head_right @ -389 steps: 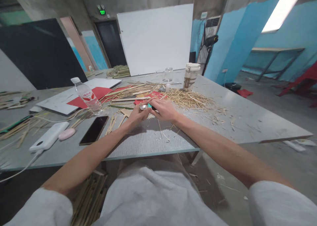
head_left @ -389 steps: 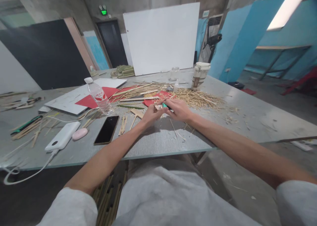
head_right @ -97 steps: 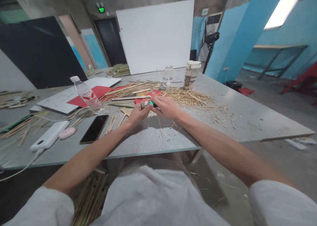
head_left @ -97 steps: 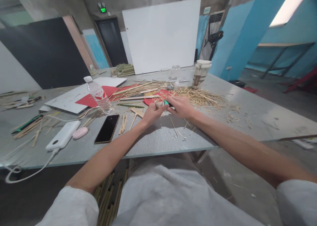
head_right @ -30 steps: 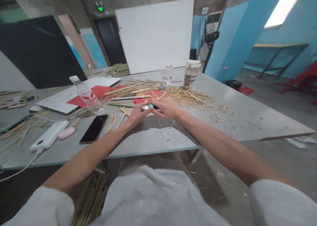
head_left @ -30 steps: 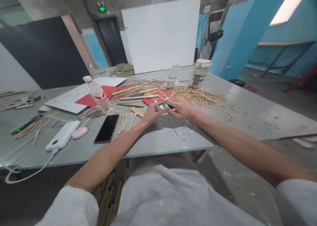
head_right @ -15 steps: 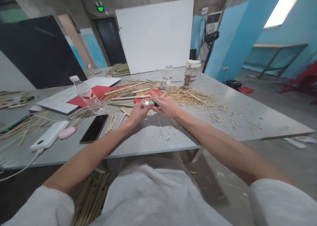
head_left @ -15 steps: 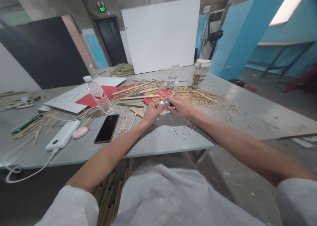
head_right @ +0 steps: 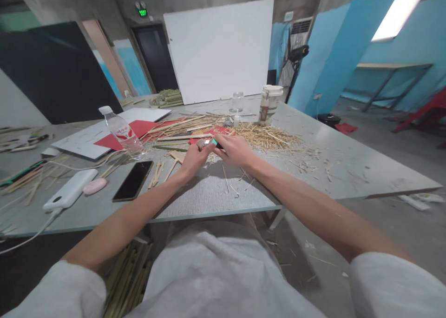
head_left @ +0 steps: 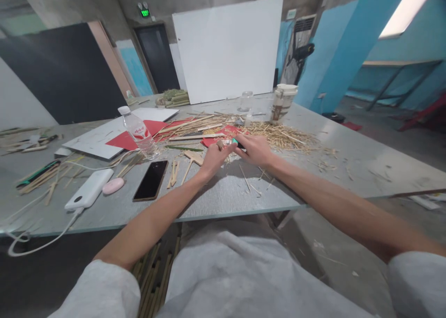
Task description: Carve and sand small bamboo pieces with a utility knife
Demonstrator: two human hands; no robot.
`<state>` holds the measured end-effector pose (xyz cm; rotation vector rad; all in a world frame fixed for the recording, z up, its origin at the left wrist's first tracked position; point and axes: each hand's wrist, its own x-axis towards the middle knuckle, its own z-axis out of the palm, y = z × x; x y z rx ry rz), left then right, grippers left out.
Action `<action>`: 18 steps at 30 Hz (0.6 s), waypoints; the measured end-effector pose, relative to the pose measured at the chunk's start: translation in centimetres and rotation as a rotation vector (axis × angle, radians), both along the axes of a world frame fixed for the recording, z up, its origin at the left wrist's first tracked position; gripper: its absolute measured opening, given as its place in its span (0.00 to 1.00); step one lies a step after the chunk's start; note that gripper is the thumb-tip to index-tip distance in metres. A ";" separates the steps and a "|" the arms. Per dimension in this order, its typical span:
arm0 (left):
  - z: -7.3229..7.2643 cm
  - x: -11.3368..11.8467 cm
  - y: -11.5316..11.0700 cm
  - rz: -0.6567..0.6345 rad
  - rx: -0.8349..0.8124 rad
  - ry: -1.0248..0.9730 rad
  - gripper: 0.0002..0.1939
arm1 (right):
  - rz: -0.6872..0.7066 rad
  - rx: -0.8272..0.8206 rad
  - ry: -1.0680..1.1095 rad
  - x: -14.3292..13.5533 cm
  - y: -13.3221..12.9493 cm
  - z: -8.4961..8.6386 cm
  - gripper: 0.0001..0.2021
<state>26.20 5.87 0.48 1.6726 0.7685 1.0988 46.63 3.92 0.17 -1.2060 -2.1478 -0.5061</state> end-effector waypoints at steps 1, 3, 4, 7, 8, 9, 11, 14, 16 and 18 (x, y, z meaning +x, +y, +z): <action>0.0 0.0 0.0 -0.001 -0.021 -0.025 0.36 | -0.017 -0.004 0.013 -0.1 0.1 -0.1 0.27; 0.0 -0.1 0.2 -0.013 -0.070 -0.084 0.31 | -0.055 -0.013 0.043 -0.3 0.2 -0.2 0.27; -0.1 -0.1 0.3 -0.028 -0.098 -0.117 0.26 | -0.074 -0.017 0.061 -0.3 0.2 -0.2 0.27; -0.3 -0.1 0.7 -0.092 -0.184 -0.215 0.20 | -0.122 -0.027 0.118 -0.2 0.3 0.0 0.27; -0.3 -0.1 0.9 -0.114 -0.211 -0.243 0.20 | -0.136 -0.029 0.138 0.0 0.3 0.0 0.28; -0.4 -0.1 1.1 -0.134 -0.237 -0.267 0.20 | -0.150 -0.032 0.159 0.1 0.4 0.1 0.28; -0.4 -0.1 1.4 -0.172 -0.285 -0.307 0.19 | -0.172 -0.039 0.197 0.3 0.5 0.2 0.29; -0.2 -0.3 1.7 -0.224 -0.346 -0.348 0.21 | -0.186 -0.057 0.238 0.6 0.8 0.2 0.29; 0.0 -0.4 1.7 -0.251 -0.379 -0.366 0.27 | -0.180 -0.069 0.254 0.6 0.9 0.1 0.28; 0.1 -0.5 1.8 -0.275 -0.412 -0.369 0.33 | -0.161 -0.079 0.263 0.6 0.9 0.1 0.27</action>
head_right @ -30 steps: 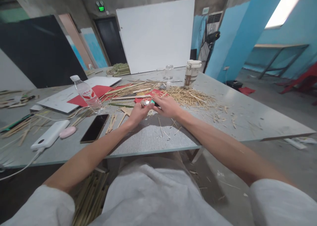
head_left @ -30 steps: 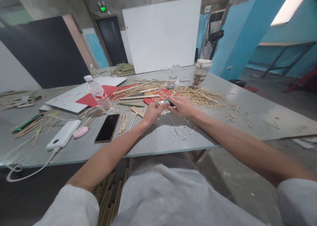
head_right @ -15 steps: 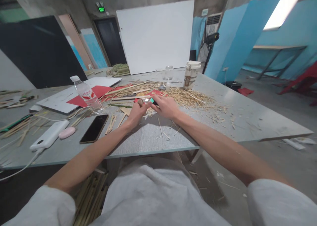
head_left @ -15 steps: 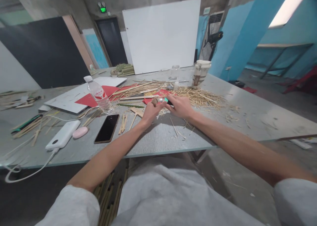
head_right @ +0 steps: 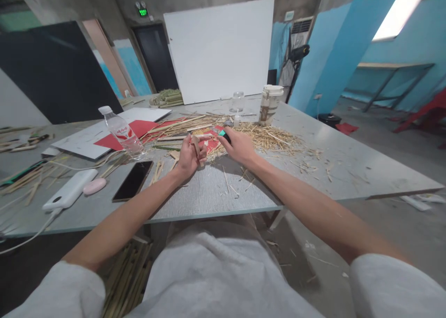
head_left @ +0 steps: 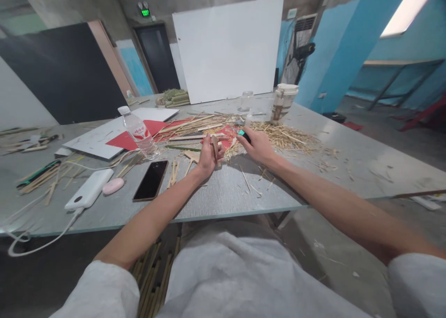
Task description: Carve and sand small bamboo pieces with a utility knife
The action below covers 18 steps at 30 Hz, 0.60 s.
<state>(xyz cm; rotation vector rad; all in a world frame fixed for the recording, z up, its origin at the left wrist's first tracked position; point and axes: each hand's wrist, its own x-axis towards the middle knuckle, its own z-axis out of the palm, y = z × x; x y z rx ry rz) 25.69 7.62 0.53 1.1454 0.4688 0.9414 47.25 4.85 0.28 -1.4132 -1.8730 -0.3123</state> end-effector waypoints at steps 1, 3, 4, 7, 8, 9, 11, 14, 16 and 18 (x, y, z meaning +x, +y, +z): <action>0.0 0.0 0.0 -0.015 -0.013 0.004 0.34 | 0.012 -0.001 0.003 0.0 0.0 0.0 0.27; 0.0 0.0 0.0 -0.039 -0.036 0.015 0.34 | 0.037 -0.002 0.008 -0.1 -0.1 0.1 0.26; 0.0 0.1 -0.1 -0.049 -0.046 0.021 0.33 | 0.049 -0.002 0.010 -0.1 -0.1 0.1 0.26; -0.1 0.2 -0.1 -0.076 -0.069 0.030 0.33 | 0.076 -0.004 0.014 -0.2 -0.2 0.1 0.25; 0.0 0.2 -0.1 -0.084 -0.076 0.032 0.33 | 0.082 -0.005 0.015 -0.2 -0.2 0.1 0.25; 0.0 0.2 0.0 -0.091 -0.081 0.033 0.34 | 0.088 -0.006 0.017 -0.2 -0.2 0.1 0.24; 0.1 0.2 0.0 -0.100 -0.086 0.031 0.34 | 0.094 -0.009 0.018 -0.2 -0.2 0.1 0.24; 0.2 0.1 -0.1 -0.106 -0.087 0.029 0.33 | 0.096 -0.013 0.018 -0.2 -0.2 0.1 0.23; 0.3 0.1 -0.1 -0.106 -0.085 0.031 0.32 | 0.097 -0.018 0.017 -0.2 -0.2 0.1 0.22; 0.3 0.1 -0.1 -0.099 -0.079 0.030 0.31 | 0.099 -0.025 0.013 -0.2 -0.2 0.2 0.22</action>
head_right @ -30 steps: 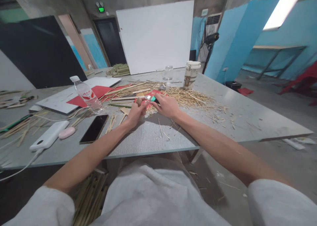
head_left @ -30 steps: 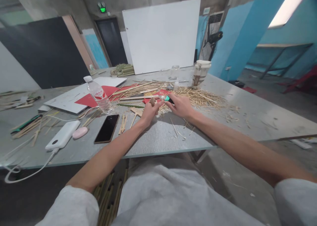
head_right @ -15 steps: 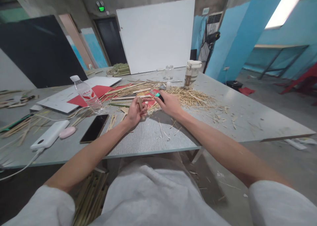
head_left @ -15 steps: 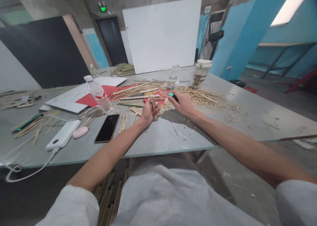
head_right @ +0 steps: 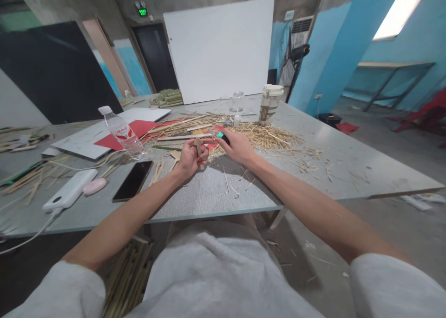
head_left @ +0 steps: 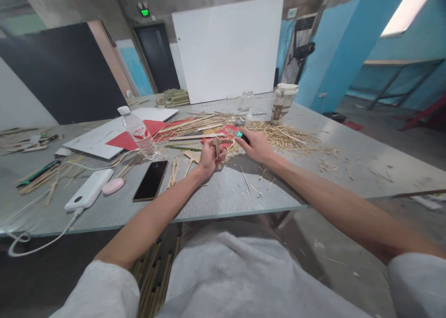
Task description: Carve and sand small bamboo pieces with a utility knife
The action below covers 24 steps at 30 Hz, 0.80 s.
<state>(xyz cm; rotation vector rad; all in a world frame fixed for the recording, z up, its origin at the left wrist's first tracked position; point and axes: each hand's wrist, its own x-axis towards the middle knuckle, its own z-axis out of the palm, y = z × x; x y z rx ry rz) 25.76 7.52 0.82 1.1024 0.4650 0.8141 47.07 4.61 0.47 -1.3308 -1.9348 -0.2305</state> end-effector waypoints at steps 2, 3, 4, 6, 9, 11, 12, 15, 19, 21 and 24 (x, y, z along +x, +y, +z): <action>0.0 0.0 0.0 0.012 0.010 -0.004 0.30 | 0.004 -0.009 -0.006 0.0 0.0 0.1 0.22; 0.0 0.0 -0.1 0.022 0.018 -0.008 0.29 | 0.007 -0.014 -0.010 0.0 0.0 0.1 0.22; 0.0 0.0 -0.1 0.034 0.027 -0.013 0.28 | 0.011 -0.018 -0.014 -0.1 0.0 0.1 0.22; 0.0 0.1 -0.2 0.068 0.048 -0.028 0.26 | 0.019 -0.028 -0.024 -0.1 -0.1 0.2 0.23; 0.1 0.2 -0.4 0.115 0.080 -0.044 0.20 | 0.033 -0.044 -0.040 -0.2 -0.2 0.3 0.23; 0.1 0.3 -0.6 0.133 0.094 -0.045 0.17 | 0.044 -0.053 -0.050 -0.2 -0.3 0.4 0.23; 0.1 0.4 -0.6 0.141 0.100 -0.046 0.16 | 0.052 -0.057 -0.055 -0.2 -0.3 0.4 0.23; 0.1 0.6 -0.7 0.166 0.117 -0.051 0.16 | 0.083 -0.070 -0.072 -0.2 -0.4 0.4 0.23; 0.0 0.5 -0.7 0.174 0.151 -0.051 0.18 | 0.138 -0.089 -0.104 -0.2 -0.5 0.3 0.24; 0.0 0.4 -0.6 0.163 0.175 -0.037 0.18 | 0.158 -0.093 -0.121 -0.3 -0.5 0.3 0.25; 0.0 0.2 -0.4 0.149 0.222 0.000 0.13 | 0.168 -0.090 -0.140 -0.3 -0.6 0.2 0.26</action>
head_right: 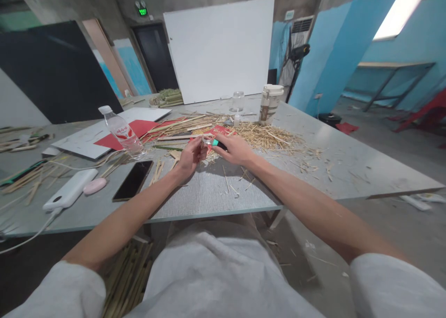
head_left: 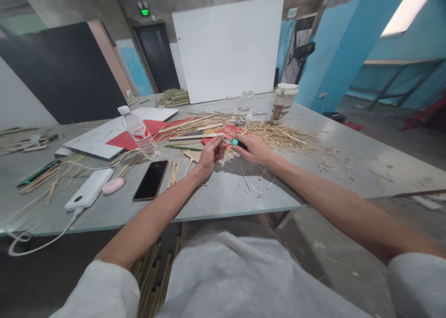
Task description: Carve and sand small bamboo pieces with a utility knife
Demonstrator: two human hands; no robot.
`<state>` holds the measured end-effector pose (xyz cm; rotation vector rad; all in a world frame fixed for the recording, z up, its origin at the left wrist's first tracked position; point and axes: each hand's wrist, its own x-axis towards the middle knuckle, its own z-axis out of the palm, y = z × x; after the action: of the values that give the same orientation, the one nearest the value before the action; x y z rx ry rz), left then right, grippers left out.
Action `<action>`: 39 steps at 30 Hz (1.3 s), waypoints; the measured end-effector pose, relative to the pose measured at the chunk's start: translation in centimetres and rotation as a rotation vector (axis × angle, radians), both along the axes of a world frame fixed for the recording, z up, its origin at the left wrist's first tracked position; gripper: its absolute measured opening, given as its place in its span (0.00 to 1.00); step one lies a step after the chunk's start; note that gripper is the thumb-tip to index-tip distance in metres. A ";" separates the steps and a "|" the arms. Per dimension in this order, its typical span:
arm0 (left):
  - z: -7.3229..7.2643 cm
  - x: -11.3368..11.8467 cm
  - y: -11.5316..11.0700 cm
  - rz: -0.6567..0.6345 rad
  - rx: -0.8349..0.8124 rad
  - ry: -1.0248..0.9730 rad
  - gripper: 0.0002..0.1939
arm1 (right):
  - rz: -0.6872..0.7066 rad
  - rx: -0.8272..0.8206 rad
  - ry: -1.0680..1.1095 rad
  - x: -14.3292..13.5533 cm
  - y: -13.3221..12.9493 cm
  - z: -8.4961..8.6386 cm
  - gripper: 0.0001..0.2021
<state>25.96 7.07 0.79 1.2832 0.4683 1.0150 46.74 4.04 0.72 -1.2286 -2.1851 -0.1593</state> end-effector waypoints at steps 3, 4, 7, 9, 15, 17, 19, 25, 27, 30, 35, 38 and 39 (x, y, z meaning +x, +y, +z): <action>0.0 -0.3 0.1 0.005 0.061 0.054 0.09 | -0.005 0.003 -0.022 0.0 -0.1 0.0 0.27; 0.0 -0.4 0.1 0.010 0.085 0.077 0.07 | -0.008 0.004 -0.032 0.0 -0.1 0.0 0.28; 0.1 -0.8 0.0 0.043 0.157 0.153 0.07 | -0.017 0.011 -0.063 0.1 -0.1 0.0 0.28; 0.2 -0.9 -0.1 0.079 0.196 0.201 0.10 | -0.022 0.017 -0.081 0.1 -0.1 0.0 0.28; 0.2 -0.8 -0.1 0.155 0.249 0.287 0.15 | -0.065 0.040 -0.107 0.1 0.0 -0.2 0.27; 0.1 -0.8 -0.1 0.162 0.256 0.298 0.17 | -0.070 0.047 -0.113 0.1 0.0 -0.2 0.27; -0.1 -0.8 0.0 0.168 0.258 0.302 0.19 | -0.064 0.048 -0.122 0.1 0.0 -0.1 0.27; -0.4 -0.9 0.2 0.179 0.250 0.299 0.19 | -0.045 0.042 -0.141 0.1 -0.2 0.0 0.28; -0.3 -0.9 0.1 0.179 0.248 0.298 0.19 | -0.042 0.042 -0.145 0.1 -0.2 0.1 0.28; -0.1 -0.9 -0.2 0.173 0.249 0.303 0.18 | -0.040 0.044 -0.149 0.2 -0.2 0.1 0.29; 0.2 -0.9 -0.4 0.162 0.258 0.315 0.17 | -0.040 0.047 -0.162 0.3 -0.2 0.2 0.30; 0.1 -0.9 -0.3 0.162 0.269 0.320 0.18 | -0.039 0.051 -0.171 0.3 -0.3 0.3 0.30; 0.0 -0.9 -0.2 0.163 0.272 0.322 0.18 | -0.040 0.054 -0.173 0.3 -0.3 0.4 0.30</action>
<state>25.08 6.83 0.83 1.6866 0.7079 1.0361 47.01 3.72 1.07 -1.2699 -2.2877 -0.3504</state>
